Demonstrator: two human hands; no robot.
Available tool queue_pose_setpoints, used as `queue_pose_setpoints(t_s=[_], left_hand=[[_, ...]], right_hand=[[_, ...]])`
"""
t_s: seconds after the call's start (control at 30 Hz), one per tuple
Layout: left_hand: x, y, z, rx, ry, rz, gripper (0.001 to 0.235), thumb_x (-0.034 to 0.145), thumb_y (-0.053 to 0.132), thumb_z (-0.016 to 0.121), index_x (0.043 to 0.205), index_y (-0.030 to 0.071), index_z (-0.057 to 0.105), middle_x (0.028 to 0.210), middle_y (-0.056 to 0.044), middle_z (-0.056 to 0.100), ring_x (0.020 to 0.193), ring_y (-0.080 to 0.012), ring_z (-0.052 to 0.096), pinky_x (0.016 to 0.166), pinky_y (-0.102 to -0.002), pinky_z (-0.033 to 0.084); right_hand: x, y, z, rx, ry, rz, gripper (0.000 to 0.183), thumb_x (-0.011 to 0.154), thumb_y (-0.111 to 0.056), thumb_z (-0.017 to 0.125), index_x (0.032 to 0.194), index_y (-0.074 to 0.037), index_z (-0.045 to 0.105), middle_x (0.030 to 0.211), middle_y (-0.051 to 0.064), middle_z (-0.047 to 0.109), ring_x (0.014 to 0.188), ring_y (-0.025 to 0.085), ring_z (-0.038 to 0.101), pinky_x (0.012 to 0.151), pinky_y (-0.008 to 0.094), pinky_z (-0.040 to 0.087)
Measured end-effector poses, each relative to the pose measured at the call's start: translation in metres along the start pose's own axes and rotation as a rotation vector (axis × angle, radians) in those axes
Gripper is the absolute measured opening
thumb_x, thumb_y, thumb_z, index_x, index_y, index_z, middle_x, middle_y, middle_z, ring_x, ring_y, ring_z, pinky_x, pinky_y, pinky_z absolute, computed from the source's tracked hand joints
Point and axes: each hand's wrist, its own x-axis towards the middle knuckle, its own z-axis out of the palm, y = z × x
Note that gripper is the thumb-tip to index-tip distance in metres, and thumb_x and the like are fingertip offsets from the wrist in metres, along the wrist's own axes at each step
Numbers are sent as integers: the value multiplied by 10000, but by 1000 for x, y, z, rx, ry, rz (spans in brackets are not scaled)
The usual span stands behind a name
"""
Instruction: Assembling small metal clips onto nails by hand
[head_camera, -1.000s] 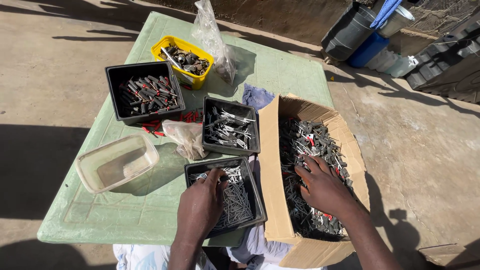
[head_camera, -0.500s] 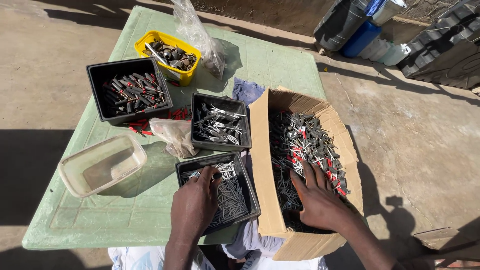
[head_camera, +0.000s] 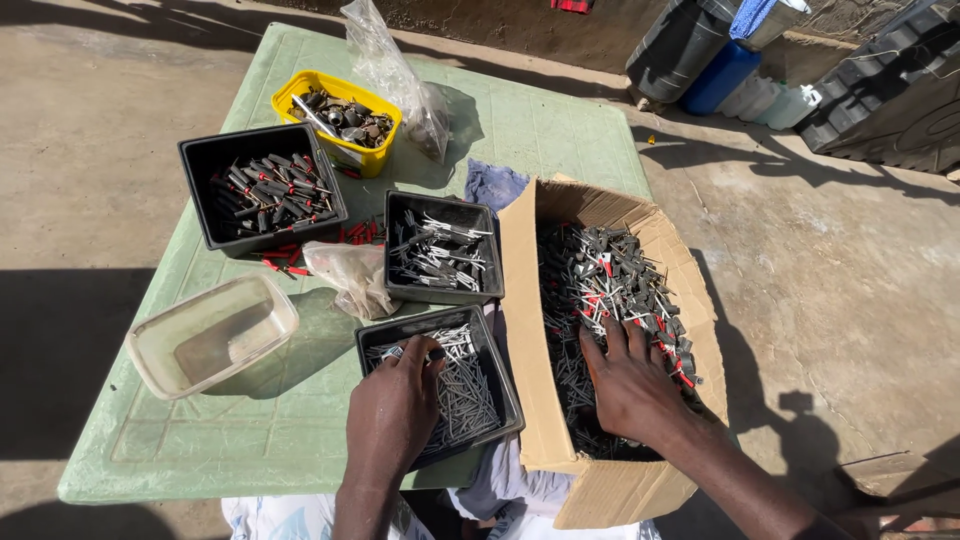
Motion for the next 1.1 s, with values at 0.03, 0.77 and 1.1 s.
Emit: queue_pose_setpoints(t_s=[0.03,0.77,1.1], left_hand=[[1,0,1,-1,3,1,192,1028,378,526,1171,270,594,853,-102,721,718,-379,684,563,-530,491],[1,-5,4,40,5,58,166,1018,343,556,1148,250,600,847,-110,723,720,-395,691,553,-546,507],[1,-12,14,97,11,88,143,1006,328,582,1107,227,589,833,-109,722,717,-424,687,560,-557,505]], right_hand=[[-2,1,-2,-1,3,1,902,773,-81,561,1599,-137,204,1603,252,188,1421,511,232,1005,668,411],[18,13,22,-251,252,-219,716,700,-69,628,1395,-50,461,1529,309,365,1423,499,357,975,626,492],[21,14,2,-114,319,-229,788,721,-12,588,1485,-36,393,1435,231,464,1259,427,494,815,577,592]])
